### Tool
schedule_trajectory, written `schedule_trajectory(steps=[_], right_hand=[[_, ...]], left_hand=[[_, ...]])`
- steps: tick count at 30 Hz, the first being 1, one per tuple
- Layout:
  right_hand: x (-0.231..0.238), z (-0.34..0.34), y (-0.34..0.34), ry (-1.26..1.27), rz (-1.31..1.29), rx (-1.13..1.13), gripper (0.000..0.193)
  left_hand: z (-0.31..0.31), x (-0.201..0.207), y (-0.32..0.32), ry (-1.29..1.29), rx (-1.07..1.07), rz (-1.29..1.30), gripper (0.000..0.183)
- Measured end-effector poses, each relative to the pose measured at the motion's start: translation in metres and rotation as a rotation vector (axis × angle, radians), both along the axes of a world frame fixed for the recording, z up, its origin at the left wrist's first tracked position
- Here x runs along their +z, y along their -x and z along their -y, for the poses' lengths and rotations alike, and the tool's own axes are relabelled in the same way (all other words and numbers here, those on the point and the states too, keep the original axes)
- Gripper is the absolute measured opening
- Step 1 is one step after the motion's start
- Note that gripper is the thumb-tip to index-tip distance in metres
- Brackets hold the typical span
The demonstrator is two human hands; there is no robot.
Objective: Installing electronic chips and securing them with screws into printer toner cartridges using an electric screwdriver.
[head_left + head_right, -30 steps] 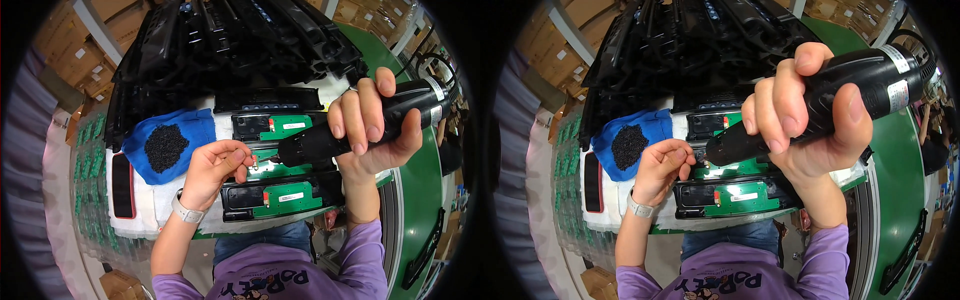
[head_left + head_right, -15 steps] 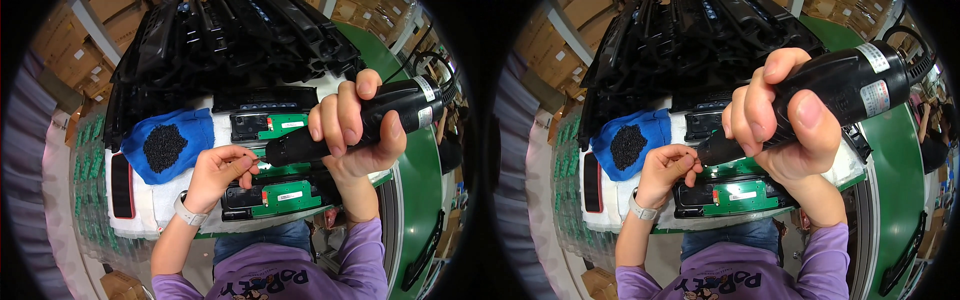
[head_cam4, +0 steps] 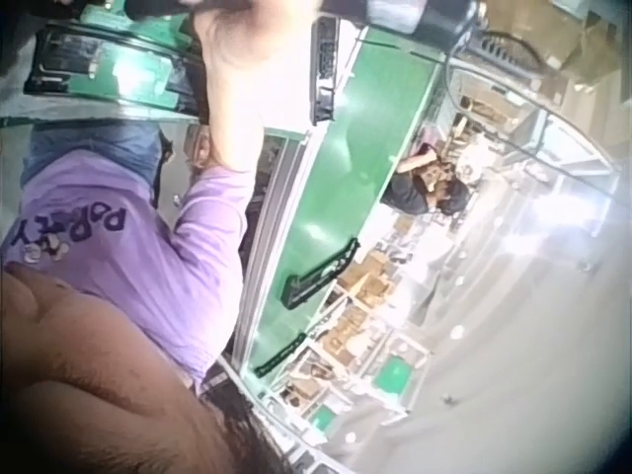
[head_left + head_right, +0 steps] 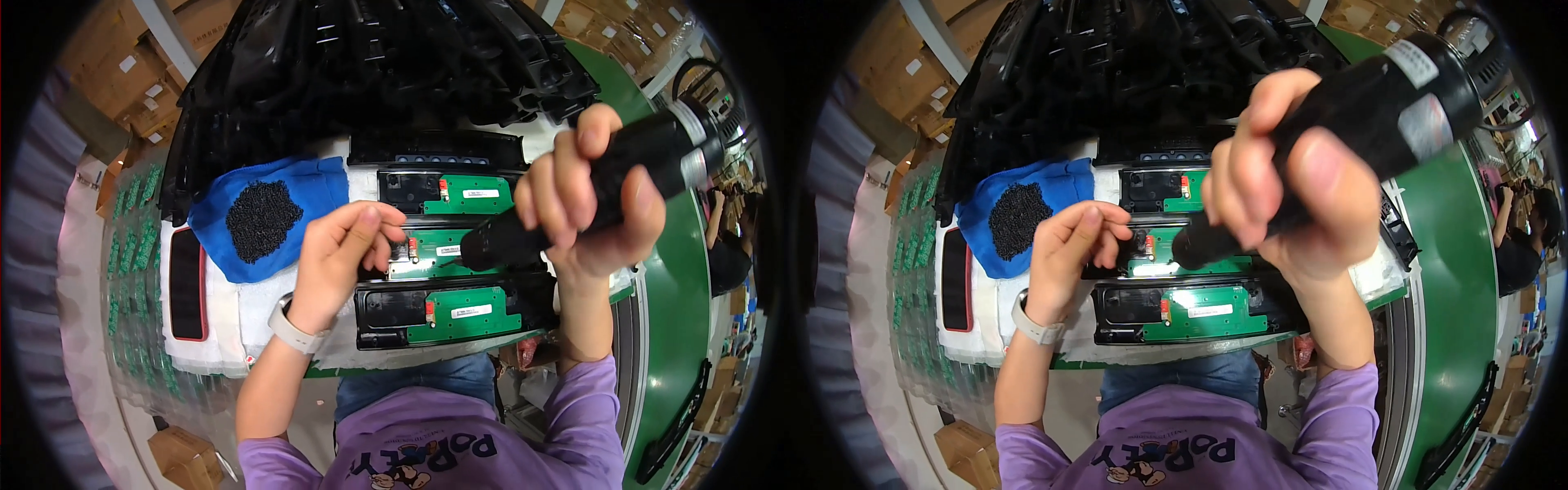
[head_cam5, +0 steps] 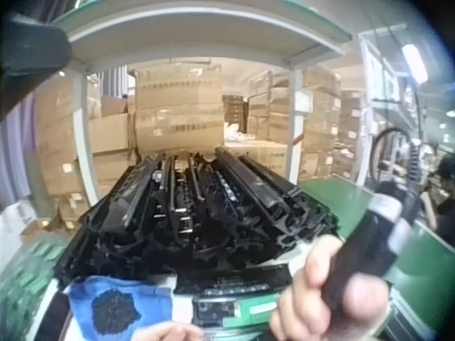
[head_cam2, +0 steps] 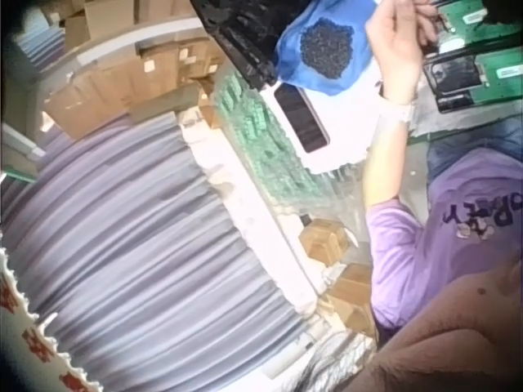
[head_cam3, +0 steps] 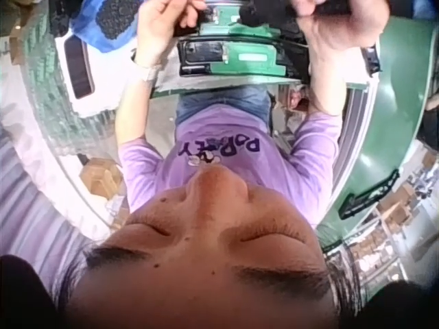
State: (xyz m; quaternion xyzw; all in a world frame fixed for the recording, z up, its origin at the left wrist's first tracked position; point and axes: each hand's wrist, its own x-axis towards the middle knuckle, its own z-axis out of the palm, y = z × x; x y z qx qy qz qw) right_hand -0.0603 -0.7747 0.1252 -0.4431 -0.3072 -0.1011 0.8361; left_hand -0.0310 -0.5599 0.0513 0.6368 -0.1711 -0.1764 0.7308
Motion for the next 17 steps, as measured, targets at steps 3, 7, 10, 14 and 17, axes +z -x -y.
schedule_trajectory(steps=[3,7,10,14,17], right_hand=[[-0.002,-0.008,0.016,0.206,-0.117,-0.043,0.043],[-0.005,-0.014,0.022,0.244,-0.23,0.003,0.034],[-0.005,-0.014,0.02,0.378,-0.224,-0.004,0.037],[-0.004,-0.016,0.025,0.502,-0.205,-0.034,0.042],[-0.007,-0.018,0.023,0.521,-0.132,0.012,0.039]], left_hand=[[-0.003,-0.001,-0.005,0.034,-0.014,-0.049,0.027],[0.002,0.002,0.0,-0.047,-0.028,-0.104,0.022],[0.005,0.001,0.001,-0.122,-0.081,-0.078,0.019],[0.006,-0.004,0.002,-0.097,-0.074,-0.082,0.021],[0.003,-0.008,-0.001,-0.048,-0.126,-0.099,0.023]])
